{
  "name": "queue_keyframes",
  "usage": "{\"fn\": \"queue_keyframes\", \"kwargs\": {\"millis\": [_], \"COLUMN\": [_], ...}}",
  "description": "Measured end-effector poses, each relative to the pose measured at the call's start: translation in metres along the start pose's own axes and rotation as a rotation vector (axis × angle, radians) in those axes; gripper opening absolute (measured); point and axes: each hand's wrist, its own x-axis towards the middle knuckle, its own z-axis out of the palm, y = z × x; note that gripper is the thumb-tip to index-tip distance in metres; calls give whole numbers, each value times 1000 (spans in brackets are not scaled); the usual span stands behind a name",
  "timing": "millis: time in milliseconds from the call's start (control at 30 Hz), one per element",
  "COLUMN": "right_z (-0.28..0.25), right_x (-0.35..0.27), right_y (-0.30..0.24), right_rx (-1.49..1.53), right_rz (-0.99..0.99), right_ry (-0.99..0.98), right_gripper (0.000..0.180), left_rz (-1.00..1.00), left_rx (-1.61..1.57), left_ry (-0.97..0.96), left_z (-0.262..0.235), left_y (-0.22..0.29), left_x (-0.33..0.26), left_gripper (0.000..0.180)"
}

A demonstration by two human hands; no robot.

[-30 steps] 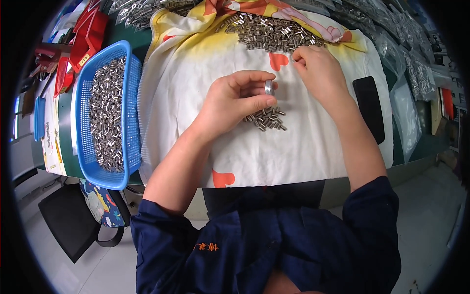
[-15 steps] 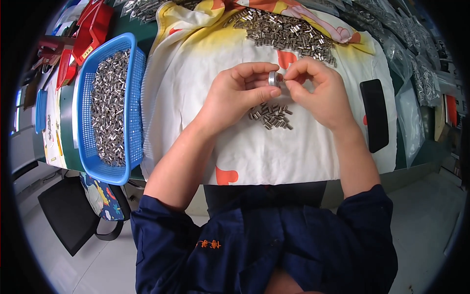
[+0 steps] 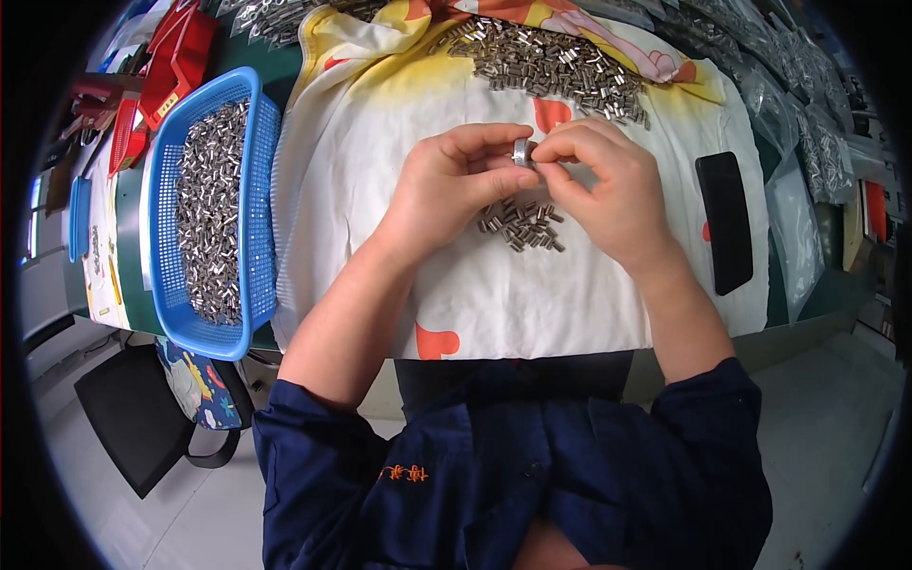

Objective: Sorting and checking miniature electronic or mechanical components onto a cloth at a factory desk.

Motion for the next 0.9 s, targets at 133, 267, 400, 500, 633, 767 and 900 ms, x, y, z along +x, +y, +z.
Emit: {"fn": "queue_keyframes", "kwargs": {"millis": [133, 267, 400, 500, 633, 767, 900], "right_z": [-1, 1, -1, 0, 3, 6, 4], "right_x": [-1, 1, 0, 0, -2, -3, -3], "right_y": [-1, -3, -5, -6, -4, -3, -2], "right_rx": [141, 22, 44, 143, 86, 15, -8], "right_rz": [139, 13, 36, 106, 56, 17, -11], "right_ry": [-16, 16, 53, 71, 82, 84, 71], "right_gripper": [11, 10, 10, 11, 12, 13, 12], "left_rz": [-32, -28, -25, -10, -7, -4, -1], "left_rx": [-1, 28, -81, -73, -18, 40, 119], "left_ry": [-15, 17, -9, -14, 22, 18, 0], "left_z": [1, -2, 2, 1, 1, 1, 0], "left_y": [4, 0, 4, 6, 4, 6, 8], "left_x": [0, 0, -1, -4, -3, -3, -3], "left_gripper": [35, 35, 36, 38, 37, 36, 35]}}
